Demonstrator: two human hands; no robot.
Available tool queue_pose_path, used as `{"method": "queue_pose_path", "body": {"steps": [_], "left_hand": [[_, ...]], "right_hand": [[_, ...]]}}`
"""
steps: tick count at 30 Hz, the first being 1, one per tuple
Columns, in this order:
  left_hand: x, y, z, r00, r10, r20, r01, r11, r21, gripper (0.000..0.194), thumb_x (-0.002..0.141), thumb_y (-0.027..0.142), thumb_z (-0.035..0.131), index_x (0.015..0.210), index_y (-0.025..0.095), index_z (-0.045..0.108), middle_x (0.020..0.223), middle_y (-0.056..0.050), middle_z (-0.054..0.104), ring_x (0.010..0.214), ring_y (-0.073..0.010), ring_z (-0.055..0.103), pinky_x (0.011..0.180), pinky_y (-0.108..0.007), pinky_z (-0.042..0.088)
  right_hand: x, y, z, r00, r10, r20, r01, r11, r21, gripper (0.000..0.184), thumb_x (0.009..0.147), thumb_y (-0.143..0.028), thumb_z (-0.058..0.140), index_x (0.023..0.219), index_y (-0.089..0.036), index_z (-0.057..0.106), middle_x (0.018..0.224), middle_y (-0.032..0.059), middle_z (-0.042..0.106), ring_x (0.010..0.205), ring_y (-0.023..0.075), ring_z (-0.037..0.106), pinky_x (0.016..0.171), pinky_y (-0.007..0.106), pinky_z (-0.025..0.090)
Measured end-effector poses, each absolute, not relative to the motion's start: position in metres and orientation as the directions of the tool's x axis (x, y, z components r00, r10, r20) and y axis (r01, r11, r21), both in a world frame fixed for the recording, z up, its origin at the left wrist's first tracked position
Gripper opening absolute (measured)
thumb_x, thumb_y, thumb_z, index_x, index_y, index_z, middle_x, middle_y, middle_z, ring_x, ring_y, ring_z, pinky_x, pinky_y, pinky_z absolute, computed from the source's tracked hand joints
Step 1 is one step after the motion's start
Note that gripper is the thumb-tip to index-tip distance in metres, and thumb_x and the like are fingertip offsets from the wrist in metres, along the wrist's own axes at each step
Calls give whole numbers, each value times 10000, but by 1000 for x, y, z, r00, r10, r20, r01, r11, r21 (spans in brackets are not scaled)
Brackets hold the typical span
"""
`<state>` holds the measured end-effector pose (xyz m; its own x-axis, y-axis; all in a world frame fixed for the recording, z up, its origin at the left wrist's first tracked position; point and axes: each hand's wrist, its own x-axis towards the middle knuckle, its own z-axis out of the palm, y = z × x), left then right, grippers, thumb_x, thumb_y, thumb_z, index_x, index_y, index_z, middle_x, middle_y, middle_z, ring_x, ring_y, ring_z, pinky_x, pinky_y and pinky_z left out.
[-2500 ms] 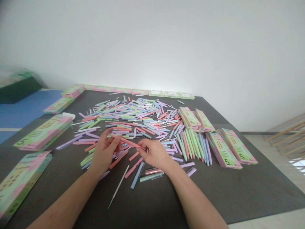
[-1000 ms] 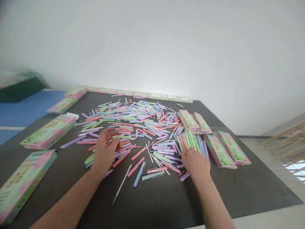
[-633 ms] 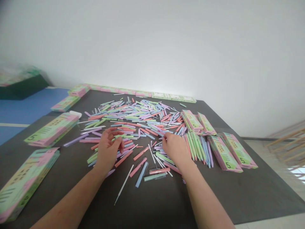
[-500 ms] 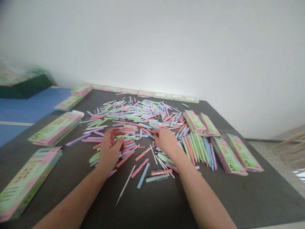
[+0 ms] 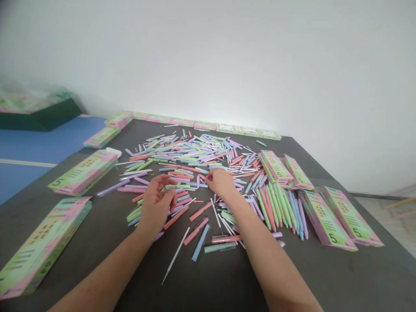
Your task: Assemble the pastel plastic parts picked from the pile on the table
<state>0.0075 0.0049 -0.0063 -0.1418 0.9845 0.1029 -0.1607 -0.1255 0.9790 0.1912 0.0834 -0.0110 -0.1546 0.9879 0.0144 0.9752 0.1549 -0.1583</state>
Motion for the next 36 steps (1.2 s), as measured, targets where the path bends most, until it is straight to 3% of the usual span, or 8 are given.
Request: {"method": "queue_pose_path", "body": {"steps": [12, 18, 20, 23, 25, 28, 33, 36], "left_hand": [[9, 3, -1, -140, 985, 95, -124, -113, 986, 223, 723, 105, 486, 929, 191, 487, 965, 14, 522, 424, 9, 433, 330, -130, 302], [8, 4, -5, -121, 989, 84, -118, -98, 988, 222, 750, 134, 506, 961, 204, 511, 969, 13, 535, 423, 7, 433, 332, -134, 287], [8, 4, -6, -87, 993, 75, -142, -87, 986, 220, 766, 181, 544, 983, 212, 532, 949, 17, 542, 433, 0, 436, 345, -138, 308], [9, 3, -7, 14, 998, 67, -183, -64, 981, 272, 782, 270, 598, 1048, 226, 562, 921, 13, 555, 464, -20, 459, 374, -150, 350], [10, 1, -7, 96, 993, 70, -209, -49, 977, 330, 784, 315, 623, 1097, 230, 565, 935, -1, 571, 482, -31, 477, 384, -160, 360], [12, -2, -8, 184, 979, 92, -230, -49, 972, 336, 778, 333, 648, 1084, 214, 578, 946, -19, 602, 487, -39, 483, 379, -164, 344], [9, -1, -9, 216, 972, 92, -148, -60, 987, 193, 835, 340, 588, 939, 177, 583, 573, 46, 529, 403, -53, 415, 371, -167, 314], [8, 1, -8, 179, 976, 120, -160, -92, 983, 175, 844, 343, 574, 836, 168, 567, 585, 24, 572, 423, -63, 430, 392, -175, 346]], "right_hand": [[189, 90, -25, -204, 977, 58, 948, 212, -238, 251, 801, -348, 601, 715, -131, 695, 837, 139, 632, 829, 235, 588, 759, 319, 406], [190, 72, -14, -213, 972, 102, 885, 236, -401, 216, 844, -310, 543, 760, -146, 656, 779, 67, 647, 761, 173, 588, 682, 270, 424], [190, 58, -7, -242, 967, 86, 789, 247, -562, 252, 877, -363, 499, 840, -160, 642, 763, 30, 654, 677, 136, 584, 609, 241, 429], [189, 37, 1, -320, 946, 47, 371, 171, -913, 253, 858, -403, 542, 900, -164, 614, 757, 14, 664, 628, 115, 584, 572, 228, 438], [186, 26, 4, -360, 933, 27, 167, 93, -981, 237, 833, -398, 589, 887, -169, 610, 727, 1, 658, 580, 98, 567, 543, 216, 432], [180, 16, 3, -385, 923, 3, 69, 33, -997, 250, 801, -412, 635, 856, -168, 623, 693, -10, 643, 526, 79, 536, 508, 203, 421], [177, 15, 0, -380, 925, -10, 146, 49, -988, 290, 794, -441, 626, 859, -159, 643, 676, -7, 627, 532, 89, 537, 541, 221, 448], [191, 27, -2, -234, 971, 52, 399, 145, -905, 303, 877, -410, 491, 870, -154, 652, 717, 21, 651, 574, 121, 562, 559, 245, 448]]}}
